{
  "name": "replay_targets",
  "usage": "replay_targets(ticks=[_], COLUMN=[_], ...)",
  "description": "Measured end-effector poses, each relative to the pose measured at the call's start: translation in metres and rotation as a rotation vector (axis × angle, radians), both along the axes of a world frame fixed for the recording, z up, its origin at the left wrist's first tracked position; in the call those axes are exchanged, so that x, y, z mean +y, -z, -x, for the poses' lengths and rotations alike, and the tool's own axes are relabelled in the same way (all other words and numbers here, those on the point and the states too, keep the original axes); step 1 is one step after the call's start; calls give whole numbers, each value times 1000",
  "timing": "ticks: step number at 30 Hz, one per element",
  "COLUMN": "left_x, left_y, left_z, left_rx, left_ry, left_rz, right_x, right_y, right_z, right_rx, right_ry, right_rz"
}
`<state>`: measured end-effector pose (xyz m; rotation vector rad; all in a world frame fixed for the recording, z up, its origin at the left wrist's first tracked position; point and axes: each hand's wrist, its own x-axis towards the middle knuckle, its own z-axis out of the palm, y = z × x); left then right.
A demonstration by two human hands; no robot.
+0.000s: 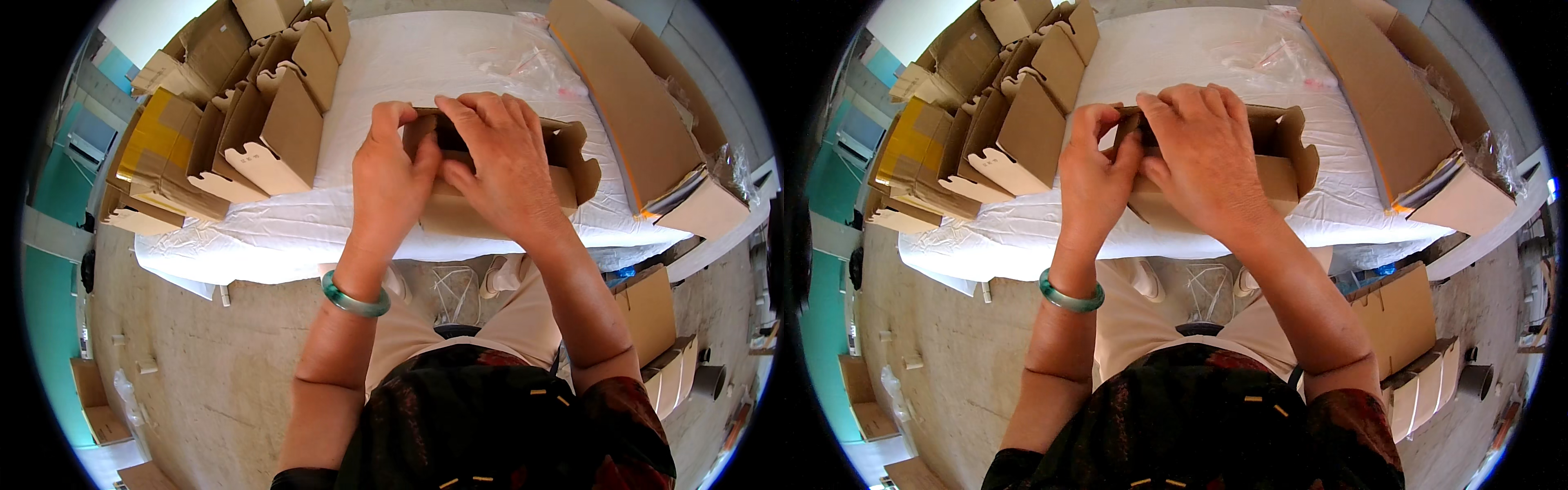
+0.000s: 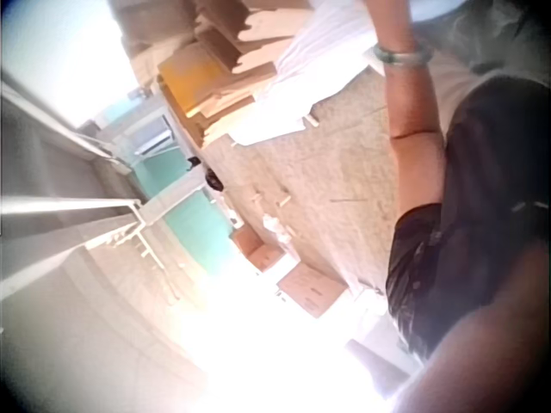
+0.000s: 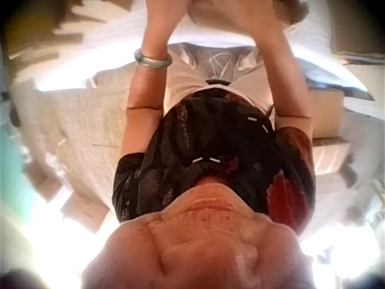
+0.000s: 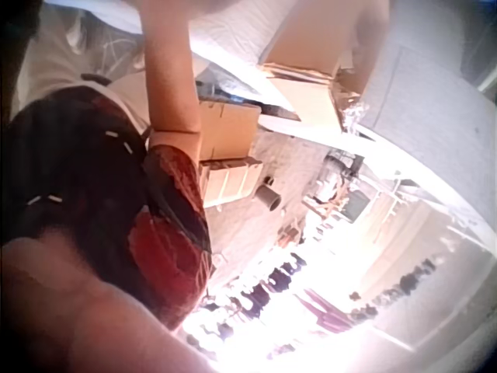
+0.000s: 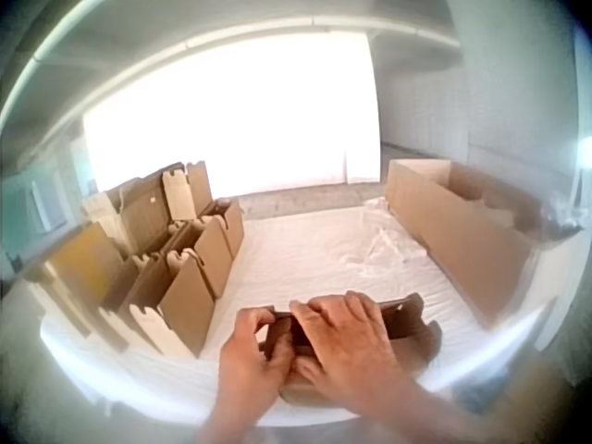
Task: The person assembles cardboard boxes by hand by picking up flat sheets, folding the sides and bottom flaps into place, and tucking them in to form open-topped containers, repeating the process with multiple boxes.
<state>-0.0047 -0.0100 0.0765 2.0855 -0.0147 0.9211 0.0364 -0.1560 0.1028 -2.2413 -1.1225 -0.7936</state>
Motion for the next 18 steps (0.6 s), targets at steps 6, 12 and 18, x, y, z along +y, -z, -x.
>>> replay_targets(ticks=[6,12,18], left_x=[-5,-9,-9], left_y=[5,8,1], left_z=[4,0,2], left_rx=[-66,-150,-124], left_ry=[-87,-138,-101], left_rz=[-132,-264,-342], right_x=[3,3,-36], right_y=[9,8,-20], right_z=[-2,0,23], right_rx=[-39,-3,-103], right_ry=[-2,-8,-10], right_rz=[-85,-87,-205])
